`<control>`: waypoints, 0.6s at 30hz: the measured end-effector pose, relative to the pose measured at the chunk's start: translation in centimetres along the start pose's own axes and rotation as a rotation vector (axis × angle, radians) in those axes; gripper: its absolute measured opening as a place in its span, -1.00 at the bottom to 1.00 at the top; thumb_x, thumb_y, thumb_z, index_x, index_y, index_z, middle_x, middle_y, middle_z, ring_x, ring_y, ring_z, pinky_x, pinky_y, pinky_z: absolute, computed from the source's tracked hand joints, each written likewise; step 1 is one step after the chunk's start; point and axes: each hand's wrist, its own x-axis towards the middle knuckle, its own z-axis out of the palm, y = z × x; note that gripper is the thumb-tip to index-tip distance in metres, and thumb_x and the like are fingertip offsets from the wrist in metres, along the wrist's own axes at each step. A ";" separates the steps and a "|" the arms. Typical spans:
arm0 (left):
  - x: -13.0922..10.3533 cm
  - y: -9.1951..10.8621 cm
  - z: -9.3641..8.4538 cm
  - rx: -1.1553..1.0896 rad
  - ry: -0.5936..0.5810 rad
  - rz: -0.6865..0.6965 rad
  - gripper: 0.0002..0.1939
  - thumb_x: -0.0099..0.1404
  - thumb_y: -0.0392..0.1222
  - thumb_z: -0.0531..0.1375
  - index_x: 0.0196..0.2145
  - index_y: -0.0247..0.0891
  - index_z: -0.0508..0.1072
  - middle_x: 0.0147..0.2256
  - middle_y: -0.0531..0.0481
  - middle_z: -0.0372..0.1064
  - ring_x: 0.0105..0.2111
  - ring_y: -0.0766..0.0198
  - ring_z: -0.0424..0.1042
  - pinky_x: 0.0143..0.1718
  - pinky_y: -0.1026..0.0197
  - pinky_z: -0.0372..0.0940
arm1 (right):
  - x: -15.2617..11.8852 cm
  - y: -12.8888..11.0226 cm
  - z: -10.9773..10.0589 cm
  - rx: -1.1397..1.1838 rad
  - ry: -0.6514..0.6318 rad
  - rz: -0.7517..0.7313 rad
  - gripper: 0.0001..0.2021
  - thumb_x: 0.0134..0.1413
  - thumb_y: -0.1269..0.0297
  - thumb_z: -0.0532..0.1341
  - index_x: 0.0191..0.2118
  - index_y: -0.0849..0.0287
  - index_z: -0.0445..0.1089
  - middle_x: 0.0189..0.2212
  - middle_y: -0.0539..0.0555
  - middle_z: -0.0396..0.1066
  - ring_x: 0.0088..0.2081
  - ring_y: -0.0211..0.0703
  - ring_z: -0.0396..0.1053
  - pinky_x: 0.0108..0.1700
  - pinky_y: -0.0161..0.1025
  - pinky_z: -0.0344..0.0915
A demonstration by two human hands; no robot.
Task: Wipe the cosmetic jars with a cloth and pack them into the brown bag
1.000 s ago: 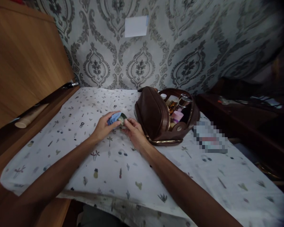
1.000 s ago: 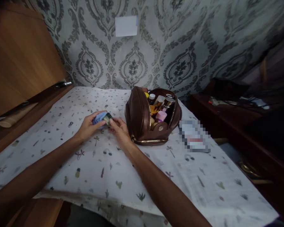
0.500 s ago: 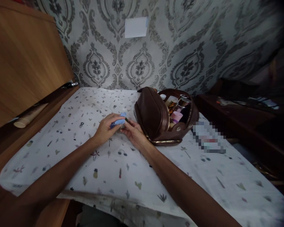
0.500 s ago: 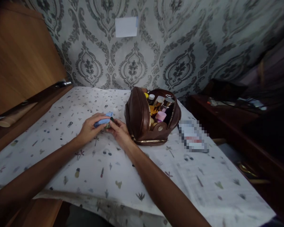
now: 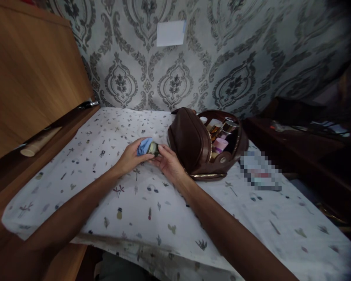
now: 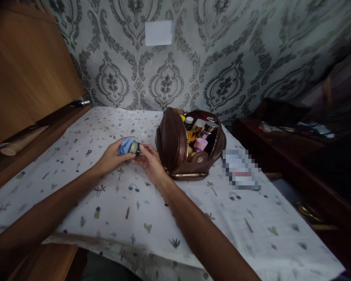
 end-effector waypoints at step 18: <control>-0.2 -0.3 1.0 -0.294 -0.120 -0.272 -0.37 -0.01 -0.07 0.42 0.01 -0.32 0.44 -0.30 0.02 0.44 -0.36 0.29 0.41 -0.43 0.32 0.34 | -1.5 0.0 -1.8 -0.645 0.042 -0.504 -0.56 -0.05 0.06 0.44 -0.08 0.03 0.34 -0.14 0.03 0.41 -0.14 -0.14 0.44 -0.05 -0.15 0.46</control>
